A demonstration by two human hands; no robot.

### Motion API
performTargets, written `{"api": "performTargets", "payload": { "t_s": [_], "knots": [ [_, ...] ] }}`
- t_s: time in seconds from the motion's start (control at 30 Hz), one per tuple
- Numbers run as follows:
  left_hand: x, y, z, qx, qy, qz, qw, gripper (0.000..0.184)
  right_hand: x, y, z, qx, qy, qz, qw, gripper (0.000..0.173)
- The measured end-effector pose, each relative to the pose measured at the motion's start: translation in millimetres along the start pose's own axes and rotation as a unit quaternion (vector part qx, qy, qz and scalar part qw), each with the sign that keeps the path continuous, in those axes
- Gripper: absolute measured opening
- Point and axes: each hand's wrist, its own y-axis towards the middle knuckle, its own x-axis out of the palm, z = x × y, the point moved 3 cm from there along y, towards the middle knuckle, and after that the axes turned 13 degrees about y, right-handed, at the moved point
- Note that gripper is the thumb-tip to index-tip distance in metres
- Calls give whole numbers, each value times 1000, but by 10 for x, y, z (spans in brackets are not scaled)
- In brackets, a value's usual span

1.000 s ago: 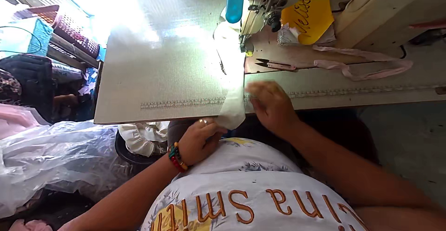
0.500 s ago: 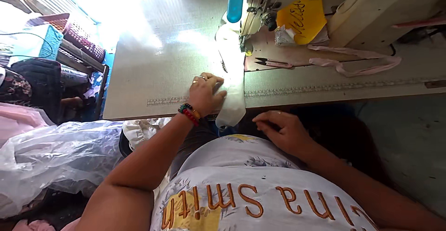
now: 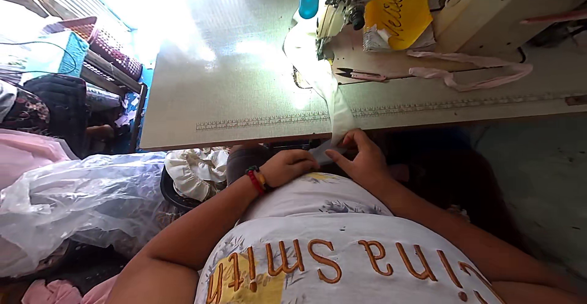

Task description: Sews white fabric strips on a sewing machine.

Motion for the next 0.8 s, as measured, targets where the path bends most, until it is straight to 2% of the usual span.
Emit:
{"api": "performTargets", "payload": {
  "t_s": [0.07, 0.1, 0.17, 0.27, 0.37, 0.5, 0.6, 0.7, 0.73, 0.8],
  "knots": [
    [75, 84, -293, -115, -76, 11, 990, 29, 35, 2, 0, -21, -64, 10, 998, 48],
    [115, 130, -401, -146, -97, 22, 984, 32, 45, -1, -3, -32, -92, 13, 995, 48],
    [140, 221, -425, -141, -93, 60, 984, 39, 60, -3, -5, -55, -130, 20, 990, 48],
    [163, 423, -283, -79, -36, 103, 991, 35, 89, 25, -15, -106, -166, 60, 979, 49],
    [264, 622, -187, -55, -22, 32, 998, 38, 121, 87, 22, -174, -211, 131, 953, 50],
    [395, 685, -108, -47, -62, -80, 994, 57, 99, 46, -44, -146, -204, 134, 959, 27],
    [329, 609, -148, -67, -66, -42, 995, 42, 37, -41, -143, -134, -123, 124, 975, 24],
    [222, 477, -250, -64, -53, 17, 996, 27, -106, -74, -152, -114, 72, 107, 985, 22],
    [185, 398, -258, -66, -43, 30, 996, 25, -161, -71, -134, -74, 171, 98, 978, 22],
    [109, 196, -265, -65, -18, 55, 996, 24, -253, -78, -63, 49, 343, 101, 932, 24]
  ]
}}
